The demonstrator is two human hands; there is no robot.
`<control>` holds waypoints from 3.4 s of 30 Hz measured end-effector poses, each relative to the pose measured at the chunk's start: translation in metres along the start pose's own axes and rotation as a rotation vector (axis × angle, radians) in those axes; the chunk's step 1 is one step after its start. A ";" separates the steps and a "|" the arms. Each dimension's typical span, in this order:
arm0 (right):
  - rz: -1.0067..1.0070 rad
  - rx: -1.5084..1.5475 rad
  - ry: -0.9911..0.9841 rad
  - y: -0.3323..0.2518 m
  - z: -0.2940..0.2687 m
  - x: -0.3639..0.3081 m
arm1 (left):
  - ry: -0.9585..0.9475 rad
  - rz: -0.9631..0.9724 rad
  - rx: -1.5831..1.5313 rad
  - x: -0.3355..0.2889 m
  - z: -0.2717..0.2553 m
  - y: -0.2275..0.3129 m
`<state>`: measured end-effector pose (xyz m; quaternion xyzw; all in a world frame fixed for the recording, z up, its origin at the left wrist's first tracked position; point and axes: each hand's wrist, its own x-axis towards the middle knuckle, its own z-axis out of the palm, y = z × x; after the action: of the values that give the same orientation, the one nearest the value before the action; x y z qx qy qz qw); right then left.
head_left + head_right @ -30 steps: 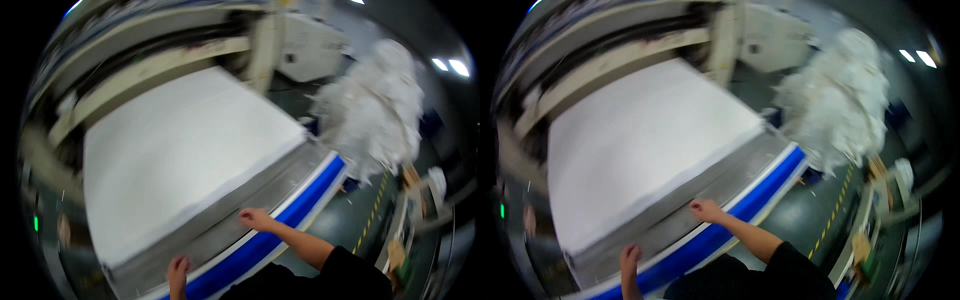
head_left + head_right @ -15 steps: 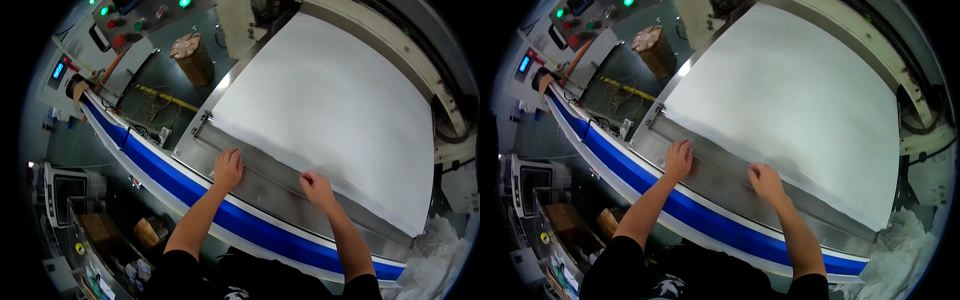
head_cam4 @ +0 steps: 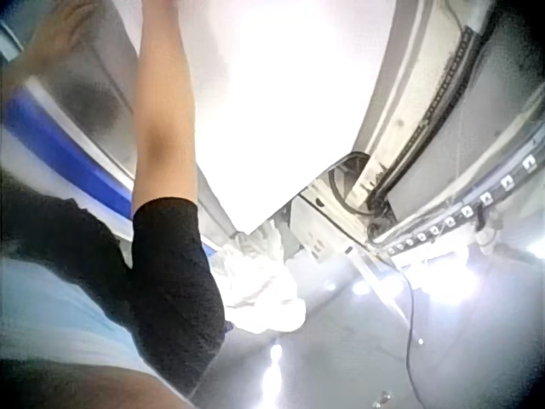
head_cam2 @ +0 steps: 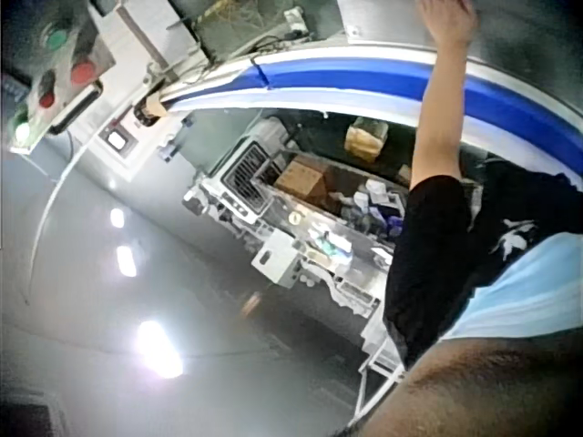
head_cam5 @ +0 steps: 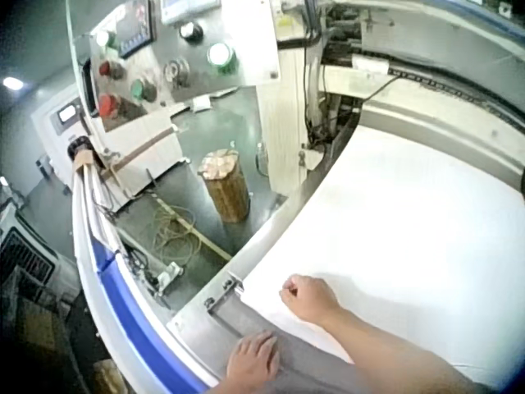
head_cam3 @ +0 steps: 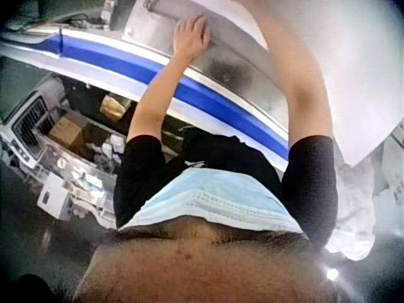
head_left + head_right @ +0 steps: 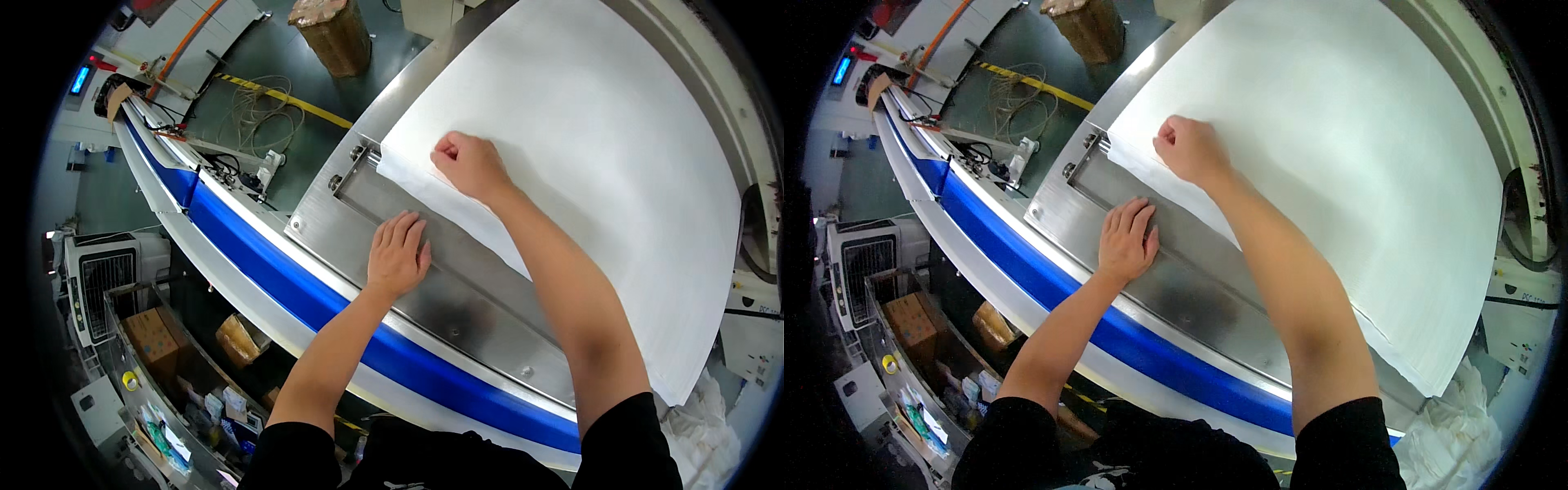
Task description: The person repeatedly feeds large white sheets of material into a machine's roller mechanism. They align the sheets by hand, push them through the rollers, and then retrieve them from the other side to repeat the process. The task involves continuous manual handling of the sheets to maintain the machine's operation.
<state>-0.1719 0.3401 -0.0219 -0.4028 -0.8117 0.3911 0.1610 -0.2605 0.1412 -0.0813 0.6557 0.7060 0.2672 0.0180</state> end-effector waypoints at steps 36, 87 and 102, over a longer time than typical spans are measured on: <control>-0.091 -0.199 0.225 0.023 0.015 0.019 | 0.197 0.130 0.235 0.090 -0.001 -0.054; 1.096 -1.000 -0.147 0.430 -0.456 -0.814 | -0.666 -0.021 0.809 0.155 -0.010 -0.129; 1.178 -0.962 0.066 0.361 -0.503 -0.849 | -0.652 0.095 0.976 0.138 -0.084 -0.005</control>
<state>0.8375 0.0656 0.0707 -0.8066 -0.5385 0.0035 -0.2435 -0.3162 0.2408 0.0338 0.6673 0.6751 -0.3037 -0.0819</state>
